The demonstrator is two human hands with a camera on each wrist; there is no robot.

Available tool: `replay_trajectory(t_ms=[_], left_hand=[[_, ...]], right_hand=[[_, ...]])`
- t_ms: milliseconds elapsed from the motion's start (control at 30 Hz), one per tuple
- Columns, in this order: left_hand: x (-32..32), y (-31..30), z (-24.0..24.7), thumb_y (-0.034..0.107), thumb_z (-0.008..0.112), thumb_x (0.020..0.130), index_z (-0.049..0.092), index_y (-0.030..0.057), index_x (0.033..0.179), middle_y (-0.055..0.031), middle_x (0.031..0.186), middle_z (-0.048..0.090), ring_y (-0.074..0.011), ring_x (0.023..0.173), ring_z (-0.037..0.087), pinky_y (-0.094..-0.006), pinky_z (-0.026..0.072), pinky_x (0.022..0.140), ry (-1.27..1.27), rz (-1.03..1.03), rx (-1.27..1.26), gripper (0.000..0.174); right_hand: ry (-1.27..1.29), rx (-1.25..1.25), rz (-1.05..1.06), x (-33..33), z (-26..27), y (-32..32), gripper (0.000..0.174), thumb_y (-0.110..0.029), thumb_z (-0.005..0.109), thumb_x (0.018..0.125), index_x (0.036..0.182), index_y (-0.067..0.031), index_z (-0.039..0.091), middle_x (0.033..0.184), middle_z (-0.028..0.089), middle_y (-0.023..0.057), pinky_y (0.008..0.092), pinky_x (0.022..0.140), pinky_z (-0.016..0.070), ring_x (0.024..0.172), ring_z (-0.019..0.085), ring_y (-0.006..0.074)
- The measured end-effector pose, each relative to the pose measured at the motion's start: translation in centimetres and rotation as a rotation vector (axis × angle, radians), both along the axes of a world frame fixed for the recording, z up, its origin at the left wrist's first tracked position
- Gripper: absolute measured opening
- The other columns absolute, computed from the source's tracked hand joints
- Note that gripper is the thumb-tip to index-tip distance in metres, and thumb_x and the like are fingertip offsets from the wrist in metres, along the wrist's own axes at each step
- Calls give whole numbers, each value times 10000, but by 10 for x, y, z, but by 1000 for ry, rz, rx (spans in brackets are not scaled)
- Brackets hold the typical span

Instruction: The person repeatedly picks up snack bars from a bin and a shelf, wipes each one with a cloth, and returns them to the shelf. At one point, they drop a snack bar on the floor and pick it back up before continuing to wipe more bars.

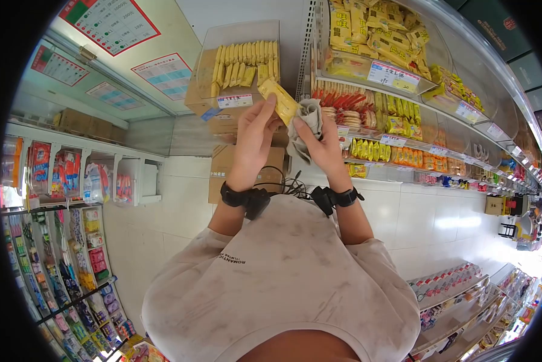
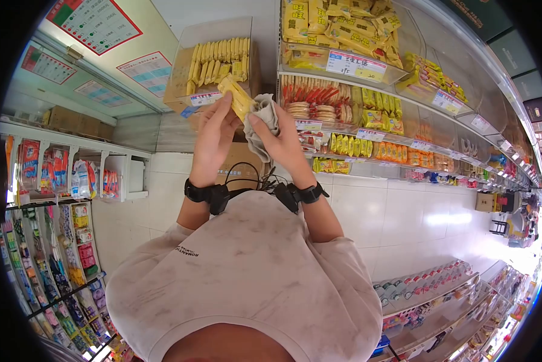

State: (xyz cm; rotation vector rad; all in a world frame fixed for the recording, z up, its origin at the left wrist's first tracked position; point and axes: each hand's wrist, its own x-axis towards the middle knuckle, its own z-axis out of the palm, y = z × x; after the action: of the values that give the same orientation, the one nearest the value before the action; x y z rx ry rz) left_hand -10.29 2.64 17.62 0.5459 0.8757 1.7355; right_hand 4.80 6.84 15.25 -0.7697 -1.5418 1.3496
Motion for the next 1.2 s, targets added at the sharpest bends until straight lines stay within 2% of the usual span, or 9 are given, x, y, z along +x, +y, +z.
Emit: replay_trajectory(t_ms=[67, 200, 300, 367, 600, 700, 900, 1000, 1200], left_hand=[[-1, 1, -1, 246, 616, 1035, 714, 3, 1008, -13, 977, 708, -49, 853, 620, -225, 473, 802, -6, 62, 1, 264], [-6, -2, 10, 163, 672, 992, 703, -36, 1073, -18, 972, 692, -79, 837, 632, -240, 494, 774, 433, 210, 13, 216], [10, -7, 8, 79, 722, 938, 690, -55, 1101, -8, 952, 671, -83, 831, 629, -240, 503, 744, 646, 226, 66, 214], [16, 0, -3, 29, 747, 900, 684, -62, 1098, 1, 938, 656, -76, 835, 623, -234, 503, 729, 800, 336, 118, 227], [21, -11, 13, -45, 721, 897, 618, -15, 1311, -38, 988, 670, -80, 875, 627, -222, 501, 756, 671, 234, 117, 428], [20, -11, 16, -5, 748, 870, 670, 41, 1300, -31, 866, 630, -94, 764, 584, -240, 486, 705, 851, 214, 207, 439], [13, -13, 21, 8, 747, 867, 678, 43, 1292, -39, 855, 610, -116, 752, 571, -255, 479, 709, 955, 142, 229, 432], [14, -15, 21, 9, 749, 862, 684, 43, 1282, -39, 867, 605, -121, 747, 563, -259, 473, 712, 1003, 125, 217, 426], [10, -14, 13, 12, 759, 854, 692, 35, 1259, -42, 877, 594, -127, 768, 565, -259, 473, 725, 972, -2, 249, 411]], right_hand=[[22, -2, -49, -2, -5, -1, 301, -229, 653, 997, 1161, 23, 627, 968, 678, 46, 283, 786, 504, 855, 599, 109], [178, -202, -220, 2, 15, 4, 382, -301, 519, 1076, 1282, 16, 569, 1100, 657, 38, 265, 813, 498, 946, 580, 79], [4, -35, -123, -8, 29, -7, 400, -294, 537, 1070, 1325, 13, 542, 1154, 641, 41, 254, 823, 492, 988, 565, 67], [104, -65, -94, -15, 21, -7, 362, -247, 591, 1043, 1298, 10, 582, 1101, 663, 33, 241, 817, 488, 963, 574, 62], [387, -243, -208, -8, 29, 2, 262, -251, 655, 1012, 1091, -2, 681, 883, 674, -23, 204, 682, 468, 778, 570, 22], [267, -185, -150, 1, 29, 1, 264, -263, 656, 1012, 1086, -11, 687, 862, 670, -30, 197, 668, 460, 767, 565, 14], [398, -295, -214, 13, 36, 1, 239, -226, 676, 998, 1086, -5, 694, 860, 673, -35, 205, 673, 459, 753, 555, 16], [104, -10, -170, 11, 47, -3, 239, -206, 676, 994, 1101, 8, 687, 862, 678, -22, 217, 687, 471, 760, 561, 28], [38, 75, -176, 20, 36, 11, 236, -206, 656, 1002, 1076, 16, 682, 849, 674, -1, 231, 698, 478, 763, 562, 46]])
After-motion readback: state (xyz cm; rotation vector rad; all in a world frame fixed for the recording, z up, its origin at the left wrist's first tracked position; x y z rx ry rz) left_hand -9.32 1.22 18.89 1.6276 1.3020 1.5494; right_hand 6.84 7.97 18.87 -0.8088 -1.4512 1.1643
